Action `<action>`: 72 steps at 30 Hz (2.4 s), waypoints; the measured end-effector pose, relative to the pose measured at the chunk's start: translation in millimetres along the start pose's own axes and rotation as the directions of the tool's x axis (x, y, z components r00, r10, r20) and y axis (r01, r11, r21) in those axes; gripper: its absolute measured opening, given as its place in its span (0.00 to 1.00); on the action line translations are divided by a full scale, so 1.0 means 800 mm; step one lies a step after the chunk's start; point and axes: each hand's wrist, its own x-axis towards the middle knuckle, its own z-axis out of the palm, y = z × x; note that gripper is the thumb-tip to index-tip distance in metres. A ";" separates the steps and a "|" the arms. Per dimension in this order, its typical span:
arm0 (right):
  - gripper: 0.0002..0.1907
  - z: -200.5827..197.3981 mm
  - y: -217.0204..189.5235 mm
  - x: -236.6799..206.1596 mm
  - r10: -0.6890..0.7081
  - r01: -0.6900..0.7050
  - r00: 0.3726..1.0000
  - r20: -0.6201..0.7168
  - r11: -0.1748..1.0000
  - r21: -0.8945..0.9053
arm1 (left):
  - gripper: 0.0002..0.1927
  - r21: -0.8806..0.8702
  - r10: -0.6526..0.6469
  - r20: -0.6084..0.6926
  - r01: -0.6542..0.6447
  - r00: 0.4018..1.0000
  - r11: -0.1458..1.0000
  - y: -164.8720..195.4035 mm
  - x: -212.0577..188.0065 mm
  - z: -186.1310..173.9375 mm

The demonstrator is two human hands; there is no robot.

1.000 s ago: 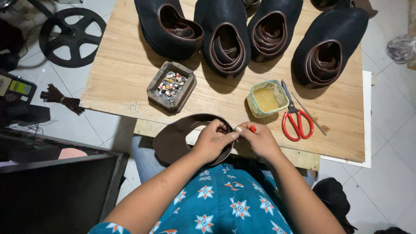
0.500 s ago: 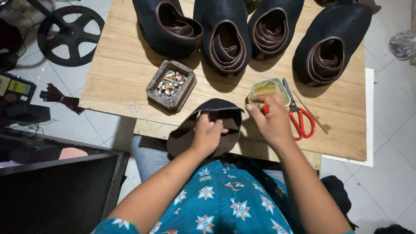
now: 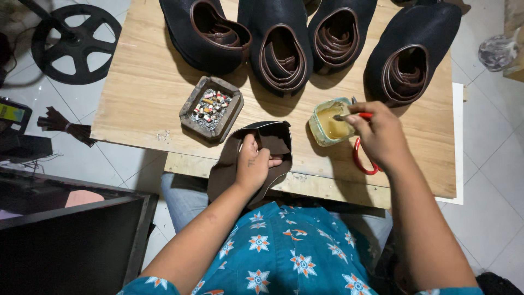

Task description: The person applies glue to the inner edges of black shoe uppers using a small brush, then presses the edges together to bond them. They repeat this process on multiple shoe uppers, handling each one individually and placing them on the table after gluing.

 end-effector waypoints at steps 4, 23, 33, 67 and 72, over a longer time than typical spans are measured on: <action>0.09 0.012 -0.001 0.001 -0.115 0.114 0.993 -0.015 0.992 -0.045 | 0.13 -0.025 -0.015 0.035 0.016 0.999 1.000 0.000 -0.001 -0.005; 0.14 0.000 -0.050 -0.083 0.167 -0.177 0.983 0.078 0.746 0.642 | 0.10 -0.027 0.028 -0.048 -0.029 0.998 0.999 -0.003 0.000 0.004; 0.09 0.103 -0.071 -0.032 -0.151 0.109 0.981 0.124 0.950 0.294 | 0.11 0.071 0.017 -0.037 -0.014 0.999 0.997 0.003 -0.005 0.006; 0.10 0.117 -0.040 -0.034 -0.113 0.032 0.982 0.154 0.892 0.452 | 0.13 0.084 -0.025 0.109 0.016 0.994 0.996 -0.004 -0.004 -0.008; 0.08 0.042 -0.033 -0.041 0.093 -0.098 0.995 0.039 0.814 0.572 | 0.12 0.057 -0.024 0.127 0.017 0.992 0.998 0.001 -0.006 -0.007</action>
